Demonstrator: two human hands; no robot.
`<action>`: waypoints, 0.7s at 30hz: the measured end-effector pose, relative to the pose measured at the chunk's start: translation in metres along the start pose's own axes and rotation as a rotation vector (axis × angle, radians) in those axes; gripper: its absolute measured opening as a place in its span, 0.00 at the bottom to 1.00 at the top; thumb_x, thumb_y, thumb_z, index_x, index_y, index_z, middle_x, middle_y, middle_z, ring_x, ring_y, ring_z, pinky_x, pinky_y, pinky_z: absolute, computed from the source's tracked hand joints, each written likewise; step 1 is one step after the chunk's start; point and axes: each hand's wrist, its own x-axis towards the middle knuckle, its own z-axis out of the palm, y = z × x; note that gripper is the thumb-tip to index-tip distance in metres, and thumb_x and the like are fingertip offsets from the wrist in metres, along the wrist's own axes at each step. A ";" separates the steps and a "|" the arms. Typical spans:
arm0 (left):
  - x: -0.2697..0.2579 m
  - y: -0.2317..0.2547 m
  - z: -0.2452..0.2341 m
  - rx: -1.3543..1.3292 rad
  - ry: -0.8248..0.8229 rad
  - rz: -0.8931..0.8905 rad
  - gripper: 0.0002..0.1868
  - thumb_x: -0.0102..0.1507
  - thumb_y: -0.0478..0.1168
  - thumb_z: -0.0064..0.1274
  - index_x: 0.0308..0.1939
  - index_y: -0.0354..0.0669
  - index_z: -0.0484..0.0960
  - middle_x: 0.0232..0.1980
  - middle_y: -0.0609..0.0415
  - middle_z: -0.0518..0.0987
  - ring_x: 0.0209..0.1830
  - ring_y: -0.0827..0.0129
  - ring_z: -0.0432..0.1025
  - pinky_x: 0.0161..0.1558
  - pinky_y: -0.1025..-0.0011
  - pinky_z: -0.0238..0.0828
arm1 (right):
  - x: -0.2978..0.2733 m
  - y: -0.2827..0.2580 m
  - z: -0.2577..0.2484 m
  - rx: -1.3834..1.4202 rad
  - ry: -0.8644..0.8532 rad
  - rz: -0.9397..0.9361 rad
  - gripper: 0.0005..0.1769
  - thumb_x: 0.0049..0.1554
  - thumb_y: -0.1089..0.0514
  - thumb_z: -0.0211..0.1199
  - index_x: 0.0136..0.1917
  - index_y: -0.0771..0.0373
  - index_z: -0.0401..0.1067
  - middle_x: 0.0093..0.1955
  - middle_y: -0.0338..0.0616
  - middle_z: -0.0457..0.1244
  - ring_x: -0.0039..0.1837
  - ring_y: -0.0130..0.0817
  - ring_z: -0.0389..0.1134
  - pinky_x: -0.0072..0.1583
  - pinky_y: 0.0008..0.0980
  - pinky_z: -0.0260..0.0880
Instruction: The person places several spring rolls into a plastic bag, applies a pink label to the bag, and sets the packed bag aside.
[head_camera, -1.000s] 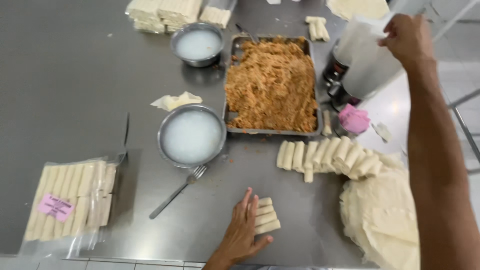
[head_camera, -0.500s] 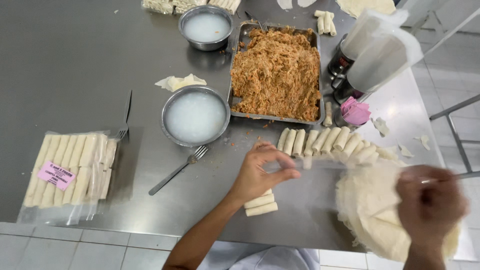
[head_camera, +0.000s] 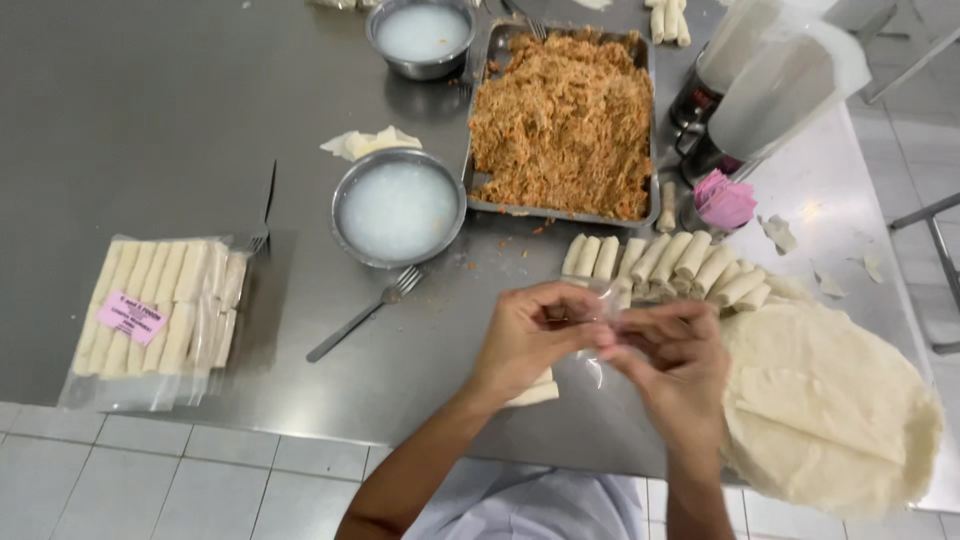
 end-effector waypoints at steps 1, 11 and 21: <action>0.001 0.005 -0.007 -0.120 -0.111 -0.015 0.09 0.52 0.34 0.64 0.34 0.40 0.79 0.35 0.53 0.80 0.36 0.76 0.73 0.42 0.80 0.71 | 0.003 -0.001 -0.005 0.125 -0.056 -0.036 0.27 0.35 0.62 0.74 0.46 0.62 0.64 0.43 0.49 0.68 0.42 0.29 0.70 0.42 0.23 0.71; 0.005 -0.004 -0.011 0.452 -0.114 0.340 0.45 0.55 0.54 0.59 0.69 0.41 0.54 0.69 0.45 0.60 0.67 0.60 0.61 0.70 0.64 0.58 | 0.031 0.023 -0.025 -0.616 0.015 -0.625 0.05 0.56 0.76 0.59 0.47 0.80 0.74 0.67 0.70 0.58 0.50 0.46 0.66 0.47 0.35 0.74; -0.062 -0.106 -0.078 1.411 -0.348 0.198 0.39 0.55 0.49 0.54 0.65 0.33 0.61 0.56 0.44 0.66 0.50 0.53 0.60 0.50 0.59 0.60 | 0.029 0.033 -0.077 -0.635 0.155 -0.236 0.04 0.62 0.66 0.66 0.46 0.71 0.78 0.48 0.49 0.68 0.45 0.31 0.67 0.46 0.29 0.73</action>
